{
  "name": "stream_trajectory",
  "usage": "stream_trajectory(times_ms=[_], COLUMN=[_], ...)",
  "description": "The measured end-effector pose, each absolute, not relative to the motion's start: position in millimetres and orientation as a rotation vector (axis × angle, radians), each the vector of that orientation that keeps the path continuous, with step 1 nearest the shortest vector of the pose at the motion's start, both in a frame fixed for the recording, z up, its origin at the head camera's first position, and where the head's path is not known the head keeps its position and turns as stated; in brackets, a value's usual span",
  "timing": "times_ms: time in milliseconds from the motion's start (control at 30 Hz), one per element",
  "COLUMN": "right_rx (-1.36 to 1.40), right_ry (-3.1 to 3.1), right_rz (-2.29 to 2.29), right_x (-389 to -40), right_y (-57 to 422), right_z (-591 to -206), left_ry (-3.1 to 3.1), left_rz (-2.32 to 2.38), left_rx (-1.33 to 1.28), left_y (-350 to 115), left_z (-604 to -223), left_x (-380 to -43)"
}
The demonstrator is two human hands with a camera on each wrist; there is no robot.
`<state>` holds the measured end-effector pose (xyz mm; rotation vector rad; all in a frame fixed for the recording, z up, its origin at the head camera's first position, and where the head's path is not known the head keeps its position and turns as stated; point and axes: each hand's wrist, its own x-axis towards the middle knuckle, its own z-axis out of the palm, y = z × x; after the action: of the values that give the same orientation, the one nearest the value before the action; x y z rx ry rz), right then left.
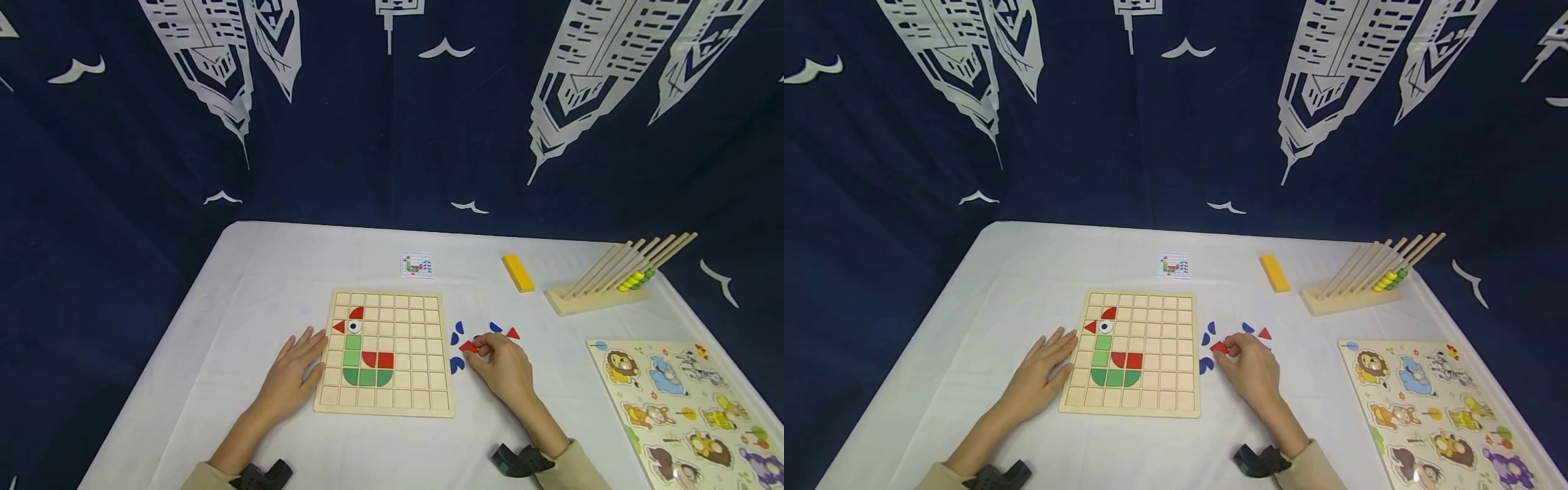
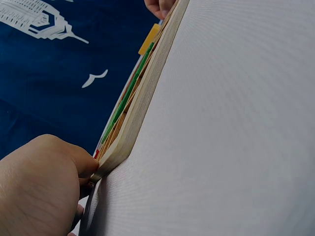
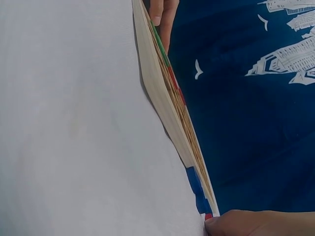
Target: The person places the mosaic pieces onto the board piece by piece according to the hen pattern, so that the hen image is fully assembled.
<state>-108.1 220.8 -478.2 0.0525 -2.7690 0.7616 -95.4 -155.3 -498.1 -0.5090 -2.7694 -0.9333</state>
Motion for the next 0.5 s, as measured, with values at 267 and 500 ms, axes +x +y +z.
stream_trajectory(times_ms=[267,500], right_rx=[0.185,0.595], right_ry=[-2.705,-2.725], right_rz=[0.797,0.87], right_x=[-108.6,-115.4], right_y=[216.6,184.3], right_z=[-469.3,-455.8], left_ry=[-2.776,-2.78], left_rz=[-0.922,-0.927], left_rx=[-0.508,-0.513], left_y=[-156.1,-155.5], left_z=[-496.4,-495.7], left_x=[-95.0,-95.0])
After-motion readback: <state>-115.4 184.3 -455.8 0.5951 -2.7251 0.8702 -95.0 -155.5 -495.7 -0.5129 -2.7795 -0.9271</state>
